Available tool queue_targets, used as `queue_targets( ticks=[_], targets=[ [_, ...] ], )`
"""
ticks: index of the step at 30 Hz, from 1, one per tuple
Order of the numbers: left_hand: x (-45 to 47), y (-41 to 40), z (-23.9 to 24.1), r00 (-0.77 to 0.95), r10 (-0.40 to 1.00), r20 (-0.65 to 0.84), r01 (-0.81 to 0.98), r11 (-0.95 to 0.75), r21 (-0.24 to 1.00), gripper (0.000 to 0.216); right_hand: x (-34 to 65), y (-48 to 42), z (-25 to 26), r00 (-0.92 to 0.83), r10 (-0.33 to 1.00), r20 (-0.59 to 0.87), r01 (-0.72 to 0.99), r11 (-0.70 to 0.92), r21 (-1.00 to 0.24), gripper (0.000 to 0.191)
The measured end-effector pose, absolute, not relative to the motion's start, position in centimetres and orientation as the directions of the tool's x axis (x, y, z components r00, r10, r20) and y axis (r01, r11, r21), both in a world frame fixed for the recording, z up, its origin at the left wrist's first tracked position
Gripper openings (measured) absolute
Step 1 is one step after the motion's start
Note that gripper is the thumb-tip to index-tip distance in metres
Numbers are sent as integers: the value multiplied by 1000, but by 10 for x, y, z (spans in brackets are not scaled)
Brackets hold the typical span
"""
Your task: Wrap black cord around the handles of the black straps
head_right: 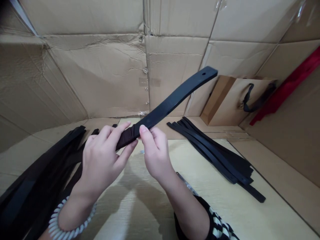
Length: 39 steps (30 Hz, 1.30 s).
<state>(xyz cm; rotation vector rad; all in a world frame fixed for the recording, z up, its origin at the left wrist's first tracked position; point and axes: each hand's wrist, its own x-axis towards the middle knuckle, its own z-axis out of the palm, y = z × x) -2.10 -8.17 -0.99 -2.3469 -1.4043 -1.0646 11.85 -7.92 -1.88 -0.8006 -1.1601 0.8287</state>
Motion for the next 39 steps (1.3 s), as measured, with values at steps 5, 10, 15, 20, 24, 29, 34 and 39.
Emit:
queue_targets(
  ticks=[5,10,15,20,24,29,34,39],
  targets=[
    [-34,-80,2,476,790,387,565,-612,553,33,119,-79,-21,128,850,512,15,514,-858,42],
    [-34,-77,-4,364,710,603,654,-656,377,20,120,-73,-21,111,846,522,-28,527,-849,40],
    [-22,-75,-15,340,424,839,859,-504,-93,15,122,-75,-19,155,826,542,121,529,-840,41],
    [-32,-64,-11,367,758,539,630,-629,455,20,123,-75,-18,110,839,533,-51,540,-840,27],
    [-33,-60,-11,416,741,528,427,-671,606,23,123,-67,-21,103,885,454,-215,465,-859,36],
    [-21,-61,-26,244,437,866,758,-643,111,18,118,-62,-23,115,901,419,-343,431,-834,35],
    [-20,-62,-28,239,404,883,808,-587,50,6,117,-65,-21,22,907,420,-435,387,-813,33],
    [-30,-62,-16,409,767,494,411,-638,651,21,121,-70,-20,-4,862,507,-370,470,-801,27]
  ],
)
